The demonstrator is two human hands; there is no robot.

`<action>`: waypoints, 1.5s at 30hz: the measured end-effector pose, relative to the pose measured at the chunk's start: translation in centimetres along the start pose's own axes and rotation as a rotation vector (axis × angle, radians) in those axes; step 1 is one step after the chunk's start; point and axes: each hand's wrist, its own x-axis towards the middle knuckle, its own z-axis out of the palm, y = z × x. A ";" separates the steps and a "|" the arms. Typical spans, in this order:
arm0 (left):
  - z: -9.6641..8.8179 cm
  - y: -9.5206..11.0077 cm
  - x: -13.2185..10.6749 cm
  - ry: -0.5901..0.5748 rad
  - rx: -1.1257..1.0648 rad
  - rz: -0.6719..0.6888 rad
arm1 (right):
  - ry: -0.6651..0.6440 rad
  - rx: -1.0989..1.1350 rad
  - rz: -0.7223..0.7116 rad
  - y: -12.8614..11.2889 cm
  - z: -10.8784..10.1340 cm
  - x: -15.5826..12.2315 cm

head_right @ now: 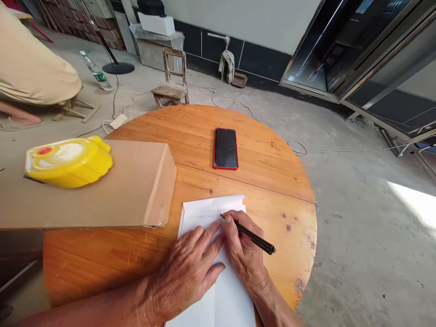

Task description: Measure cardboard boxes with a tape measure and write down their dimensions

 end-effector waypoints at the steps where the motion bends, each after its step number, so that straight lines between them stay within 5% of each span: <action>1: 0.0 0.0 0.0 0.000 0.001 -0.001 | -0.005 -0.009 -0.008 0.0 0.0 0.0; 13: -0.1 0.0 0.1 -0.012 -0.019 -0.006 | -0.018 -0.113 -0.125 -0.3 0.2 0.7; 45: -0.2 -0.1 0.2 0.043 -0.055 -0.005 | -0.064 -0.063 -0.100 -0.2 0.2 0.6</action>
